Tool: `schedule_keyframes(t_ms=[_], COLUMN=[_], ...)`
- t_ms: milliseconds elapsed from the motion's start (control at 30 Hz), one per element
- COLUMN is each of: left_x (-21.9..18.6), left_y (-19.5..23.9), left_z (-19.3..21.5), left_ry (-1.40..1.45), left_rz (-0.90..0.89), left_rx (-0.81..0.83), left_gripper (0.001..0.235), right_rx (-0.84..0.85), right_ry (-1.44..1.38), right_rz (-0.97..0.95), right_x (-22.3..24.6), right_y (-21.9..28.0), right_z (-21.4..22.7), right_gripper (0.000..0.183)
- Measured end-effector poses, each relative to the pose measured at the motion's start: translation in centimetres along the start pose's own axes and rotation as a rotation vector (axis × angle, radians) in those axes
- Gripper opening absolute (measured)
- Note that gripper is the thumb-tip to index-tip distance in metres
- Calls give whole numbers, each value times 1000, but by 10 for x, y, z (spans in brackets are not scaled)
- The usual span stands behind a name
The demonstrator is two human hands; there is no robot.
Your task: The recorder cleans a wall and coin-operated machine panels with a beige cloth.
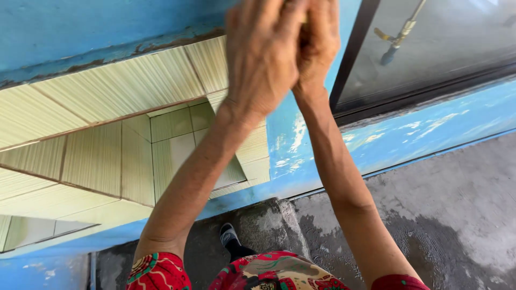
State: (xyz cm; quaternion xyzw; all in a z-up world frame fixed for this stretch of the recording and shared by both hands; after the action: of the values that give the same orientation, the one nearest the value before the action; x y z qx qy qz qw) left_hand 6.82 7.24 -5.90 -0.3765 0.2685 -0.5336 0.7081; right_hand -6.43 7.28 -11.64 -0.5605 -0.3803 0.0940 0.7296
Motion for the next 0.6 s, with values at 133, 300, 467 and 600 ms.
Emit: schedule_keyframes(t_ms=[133,300,467,600], left_x=[34,40,59,51], left_y=[14,48,58,52], left_z=[11,-13,-9,-14], left_ry=[-117,-219,-65,-83], left_rz=[30,-63,-134,-126], left_rx=[-91,17,9,-47], left_gripper=[33,8,27,36], right_rx=[-24,-66,46,176], right_ry=[141,234,285,278], right_rz=[27,102,-9,-152], right_x=[-3,-18,-63,-89], right_y=[26,73,174,257], right_z=[-34,-36,-29,-24], right_gripper=[27,25,26,25])
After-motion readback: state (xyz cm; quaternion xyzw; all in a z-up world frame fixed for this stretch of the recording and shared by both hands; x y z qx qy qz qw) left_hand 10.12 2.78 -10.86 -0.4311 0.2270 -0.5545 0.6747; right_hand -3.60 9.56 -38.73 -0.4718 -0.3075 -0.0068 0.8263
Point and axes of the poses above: each hand's wrist, its own y-axis away from the middle knuckle, its own z-axis out of the back of the hand, x = y × z, the point moved 1 cm from there along -y, towards the middle knuckle, and after that the axes turned 11 degrees about x, right-handed, at the moved point
